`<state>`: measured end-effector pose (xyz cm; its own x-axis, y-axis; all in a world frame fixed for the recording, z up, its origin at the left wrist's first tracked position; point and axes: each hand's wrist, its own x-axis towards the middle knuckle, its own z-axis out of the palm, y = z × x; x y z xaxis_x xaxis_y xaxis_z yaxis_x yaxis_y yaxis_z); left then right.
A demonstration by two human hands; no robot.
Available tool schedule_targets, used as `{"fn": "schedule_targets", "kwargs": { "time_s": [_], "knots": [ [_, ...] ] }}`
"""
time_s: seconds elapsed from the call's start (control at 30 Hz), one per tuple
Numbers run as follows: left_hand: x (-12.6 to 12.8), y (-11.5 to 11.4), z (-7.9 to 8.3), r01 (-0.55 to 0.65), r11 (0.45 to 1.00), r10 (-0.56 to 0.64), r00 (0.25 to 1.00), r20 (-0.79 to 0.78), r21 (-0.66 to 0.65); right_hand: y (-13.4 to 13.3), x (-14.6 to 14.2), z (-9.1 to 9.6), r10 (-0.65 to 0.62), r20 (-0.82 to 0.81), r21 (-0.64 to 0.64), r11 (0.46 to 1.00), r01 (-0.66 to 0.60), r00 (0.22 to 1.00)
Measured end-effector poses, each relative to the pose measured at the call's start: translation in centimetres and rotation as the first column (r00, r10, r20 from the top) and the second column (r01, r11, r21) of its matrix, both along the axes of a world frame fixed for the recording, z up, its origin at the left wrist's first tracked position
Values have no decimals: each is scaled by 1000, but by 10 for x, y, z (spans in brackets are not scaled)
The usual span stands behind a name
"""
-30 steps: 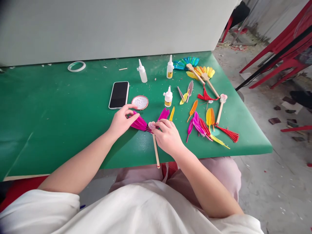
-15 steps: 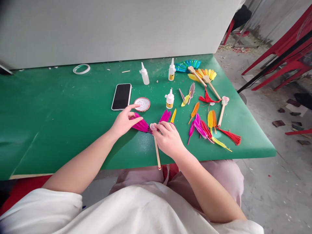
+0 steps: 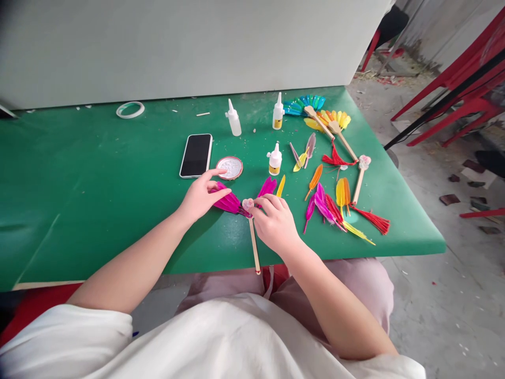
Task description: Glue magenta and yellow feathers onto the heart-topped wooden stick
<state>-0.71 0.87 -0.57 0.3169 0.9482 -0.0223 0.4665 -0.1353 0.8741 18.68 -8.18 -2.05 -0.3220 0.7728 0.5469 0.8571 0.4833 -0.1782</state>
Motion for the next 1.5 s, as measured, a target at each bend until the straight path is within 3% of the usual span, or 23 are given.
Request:
{"fn": "schedule_targets", "kwargs": {
  "time_s": [0.5, 1.0, 1.33, 1.5],
  "knots": [
    [1, -1, -1, -20, 1000, 20, 1000, 0, 14, 0, 1, -3, 21, -66, -78, 997, -26, 998],
    [0, -2, 1, -1, 998, 6, 997, -82, 66, 1, -1, 0, 57, 36, -63, 997, -55, 998],
    [-8, 7, 2, -166, 986, 166, 986, -26, 30, 1, -2, -2, 55, 2, -53, 997, -55, 998],
    [-7, 4, 4, -63, 998, 64, 994, -88, 13, 1, -2, -2, 68, -24, -64, 996, -69, 997]
  ]
}}
